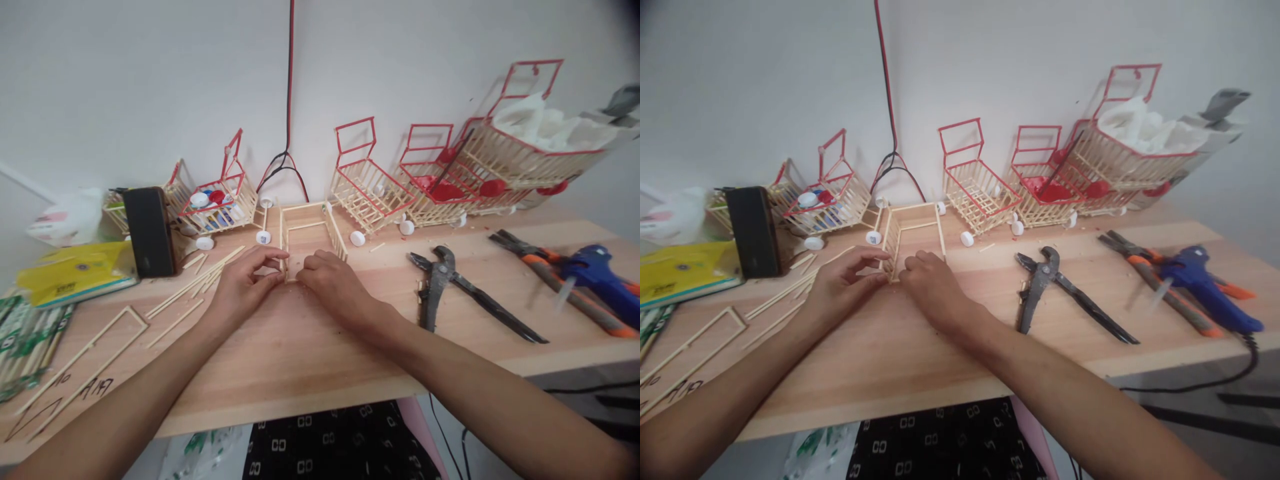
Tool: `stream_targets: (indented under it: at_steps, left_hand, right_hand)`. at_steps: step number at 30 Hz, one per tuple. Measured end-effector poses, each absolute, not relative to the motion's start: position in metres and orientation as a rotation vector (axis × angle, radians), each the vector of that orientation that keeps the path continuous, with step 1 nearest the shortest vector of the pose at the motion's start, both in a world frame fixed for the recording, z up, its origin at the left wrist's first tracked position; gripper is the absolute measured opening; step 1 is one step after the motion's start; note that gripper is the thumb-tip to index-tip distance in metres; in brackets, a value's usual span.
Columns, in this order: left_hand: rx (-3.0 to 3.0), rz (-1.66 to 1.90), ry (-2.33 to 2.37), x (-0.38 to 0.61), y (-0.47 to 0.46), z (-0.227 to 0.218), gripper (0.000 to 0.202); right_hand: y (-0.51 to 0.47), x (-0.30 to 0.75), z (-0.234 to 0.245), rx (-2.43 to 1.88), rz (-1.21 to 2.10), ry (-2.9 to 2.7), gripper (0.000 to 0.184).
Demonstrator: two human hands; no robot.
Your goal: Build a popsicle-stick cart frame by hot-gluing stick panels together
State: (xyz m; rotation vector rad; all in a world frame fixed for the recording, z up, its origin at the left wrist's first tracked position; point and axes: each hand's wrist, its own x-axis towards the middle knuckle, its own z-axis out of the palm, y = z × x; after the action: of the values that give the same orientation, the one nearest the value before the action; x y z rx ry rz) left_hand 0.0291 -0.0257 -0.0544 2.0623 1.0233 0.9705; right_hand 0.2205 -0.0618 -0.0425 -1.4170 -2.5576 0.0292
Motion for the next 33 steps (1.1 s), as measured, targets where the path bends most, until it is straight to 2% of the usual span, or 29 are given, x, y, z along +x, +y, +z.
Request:
stream_targets:
  at_steps: [33]
  left_hand:
    - [2.079,0.944,1.05,0.031,-0.0267,-0.0497,0.027]
  right_hand:
    - [-0.0619,0.2229,-0.0414,-1.401,0.027,-2.536,0.017]
